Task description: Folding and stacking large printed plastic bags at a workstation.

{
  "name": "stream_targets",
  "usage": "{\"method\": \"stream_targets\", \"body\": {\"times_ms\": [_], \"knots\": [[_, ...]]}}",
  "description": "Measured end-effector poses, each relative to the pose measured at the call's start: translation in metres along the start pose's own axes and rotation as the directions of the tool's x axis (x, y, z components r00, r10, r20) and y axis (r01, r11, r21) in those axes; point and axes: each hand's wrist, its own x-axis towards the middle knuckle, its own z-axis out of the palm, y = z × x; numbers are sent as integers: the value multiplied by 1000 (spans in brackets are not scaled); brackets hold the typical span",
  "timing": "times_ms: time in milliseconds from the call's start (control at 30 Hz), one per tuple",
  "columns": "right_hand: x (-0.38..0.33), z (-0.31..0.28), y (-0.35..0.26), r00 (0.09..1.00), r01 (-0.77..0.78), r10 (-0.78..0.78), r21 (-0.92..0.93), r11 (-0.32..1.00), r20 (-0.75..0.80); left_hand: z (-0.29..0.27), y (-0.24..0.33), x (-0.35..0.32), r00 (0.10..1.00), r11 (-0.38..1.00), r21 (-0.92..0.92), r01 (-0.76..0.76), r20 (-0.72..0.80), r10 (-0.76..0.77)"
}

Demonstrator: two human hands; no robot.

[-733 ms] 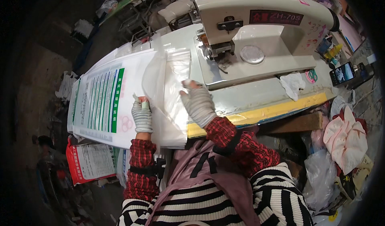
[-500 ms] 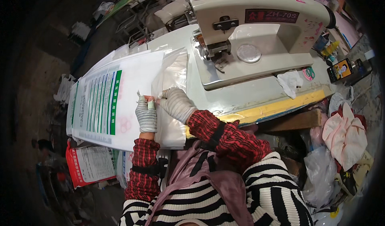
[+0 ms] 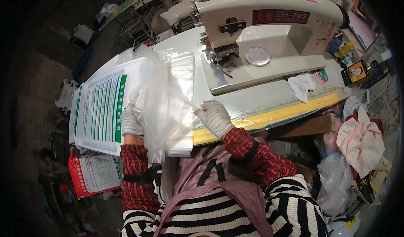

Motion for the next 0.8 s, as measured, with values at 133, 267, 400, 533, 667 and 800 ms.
{"method": "stream_targets", "body": {"times_ms": [133,267,400,533,667,800], "knots": [[-23,-13,-39,806,359,-531,-498,789,-261,83,75,-70,978,857,-513,59,-144,-153],[-56,19,-125,774,604,-405,-376,703,486,86,116,-136,953,966,159,-205,-192,234],[-58,102,-95,656,715,-710,91,694,258,79,128,-200,930,727,598,-338,95,354],[19,41,-31,398,736,-911,-555,388,-108,19,97,-235,771,339,792,-508,243,588],[44,5,-18,900,380,-433,-394,837,-52,-14,100,-254,765,427,842,-328,-28,643],[15,-6,-17,847,313,-336,-125,942,-412,-20,103,-255,688,283,908,-310,9,726]]}}
